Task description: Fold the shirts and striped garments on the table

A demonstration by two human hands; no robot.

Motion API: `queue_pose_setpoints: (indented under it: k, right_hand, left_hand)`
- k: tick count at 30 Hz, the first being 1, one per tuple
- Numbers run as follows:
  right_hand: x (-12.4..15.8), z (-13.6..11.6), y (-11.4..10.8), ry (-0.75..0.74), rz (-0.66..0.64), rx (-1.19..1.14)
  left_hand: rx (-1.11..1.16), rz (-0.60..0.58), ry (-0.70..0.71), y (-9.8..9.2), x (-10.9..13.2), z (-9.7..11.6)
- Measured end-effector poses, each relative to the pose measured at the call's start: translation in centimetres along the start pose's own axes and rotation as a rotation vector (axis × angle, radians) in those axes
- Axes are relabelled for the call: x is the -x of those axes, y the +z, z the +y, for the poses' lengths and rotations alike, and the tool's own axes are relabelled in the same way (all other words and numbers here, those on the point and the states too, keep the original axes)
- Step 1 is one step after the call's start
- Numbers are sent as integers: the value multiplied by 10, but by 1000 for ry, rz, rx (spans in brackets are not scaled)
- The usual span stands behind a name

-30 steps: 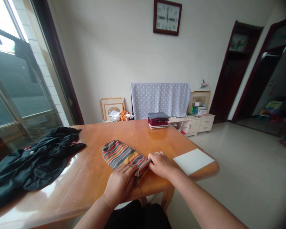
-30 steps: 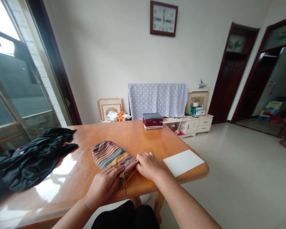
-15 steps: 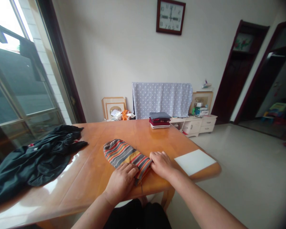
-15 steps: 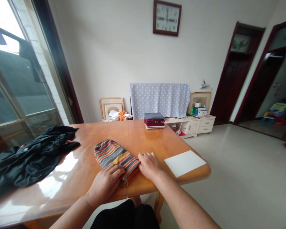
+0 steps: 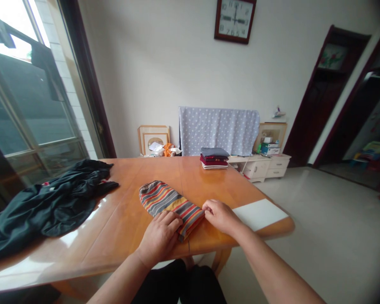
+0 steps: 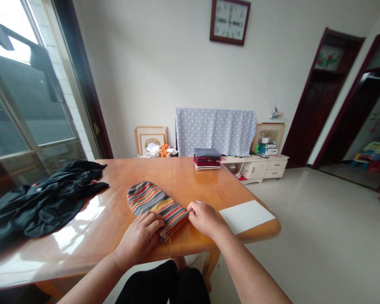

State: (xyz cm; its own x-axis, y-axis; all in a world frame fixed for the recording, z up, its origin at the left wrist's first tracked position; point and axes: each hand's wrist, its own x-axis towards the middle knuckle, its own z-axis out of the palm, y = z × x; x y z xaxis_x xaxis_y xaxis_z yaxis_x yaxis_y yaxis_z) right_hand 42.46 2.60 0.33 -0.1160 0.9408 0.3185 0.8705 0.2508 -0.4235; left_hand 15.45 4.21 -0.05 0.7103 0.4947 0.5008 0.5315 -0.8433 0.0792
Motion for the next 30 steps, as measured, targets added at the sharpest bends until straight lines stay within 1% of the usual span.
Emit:
queue_pose_setpoints:
  k: [2, 6, 9, 11, 12, 14, 17, 20, 23, 25, 26, 28, 30]
  right_hand:
    - [1, -3, 0, 0, 3, -20]
    - [0, -6, 1, 4, 17, -50]
    - [-6, -13, 2, -11, 121, -77]
    - [-12, -24, 5, -41, 184, -114]
    - [-14, -31, 7, -65, 191, -135]
    - [-17, -47, 13, -131, 153, -164]
    - [-16, -67, 27, -204, 15, -135]
    - [-10, -74, 42, -172, -137, -87]
    - [-6, -71, 50, -137, -231, -90]
    - [-5, -69, 52, -127, -269, -76]
    - [-4, -69, 52, -122, -282, -61]
    - [-4, -70, 52, -112, -300, -29]
    - [-3, -72, 52, -103, -311, -9]
  left_hand:
    - [-11, -2, -7, 0, 1, 0]
    - [-30, -72, -22, -1, 2, 0]
    - [-26, -102, -33, -3, 1, 0]
    - [-21, -112, -44, -4, 1, 0]
    - [-19, -116, -46, -4, 0, 0]
    - [-18, -117, -43, -4, 1, -1]
    - [1, -112, -44, -3, 2, -1]
    - [72, -94, -59, -8, 6, -1]
    - [217, -114, -39, -19, 9, -6]
    - [287, -84, -76, -26, 8, -16]
    - [296, -44, -120, -29, 5, -23]
    - [264, 60, -225, -29, -4, -40]
    - [193, 139, -290, -26, -18, -60]
